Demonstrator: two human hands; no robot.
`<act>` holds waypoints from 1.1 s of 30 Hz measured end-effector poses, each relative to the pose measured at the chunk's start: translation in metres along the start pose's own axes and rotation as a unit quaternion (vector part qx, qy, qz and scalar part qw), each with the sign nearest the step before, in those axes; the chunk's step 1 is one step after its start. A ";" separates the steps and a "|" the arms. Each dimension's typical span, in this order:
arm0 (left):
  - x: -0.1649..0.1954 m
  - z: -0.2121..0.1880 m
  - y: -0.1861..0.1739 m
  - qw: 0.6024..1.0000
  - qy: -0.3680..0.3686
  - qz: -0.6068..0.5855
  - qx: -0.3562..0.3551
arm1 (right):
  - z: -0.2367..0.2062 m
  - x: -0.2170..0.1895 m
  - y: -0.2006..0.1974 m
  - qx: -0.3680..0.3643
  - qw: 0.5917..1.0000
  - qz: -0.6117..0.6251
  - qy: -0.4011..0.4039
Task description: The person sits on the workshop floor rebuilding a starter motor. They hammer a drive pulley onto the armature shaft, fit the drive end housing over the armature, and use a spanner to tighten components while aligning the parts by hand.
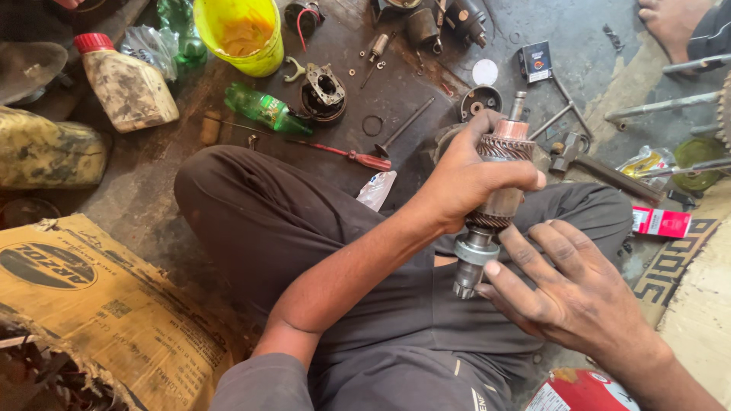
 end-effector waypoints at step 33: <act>0.013 -0.007 0.007 0.990 0.070 0.085 0.086 | -0.009 -0.040 0.055 0.257 0.912 0.219 0.231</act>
Point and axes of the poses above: each hand's wrist, its own z-axis towards the middle knuckle, its own y-axis out of the palm, x = y × z, the point moved 1 cm from there along z, towards the middle knuckle, and after that the axes turned 6 degrees about y, right-handed, at the moved point
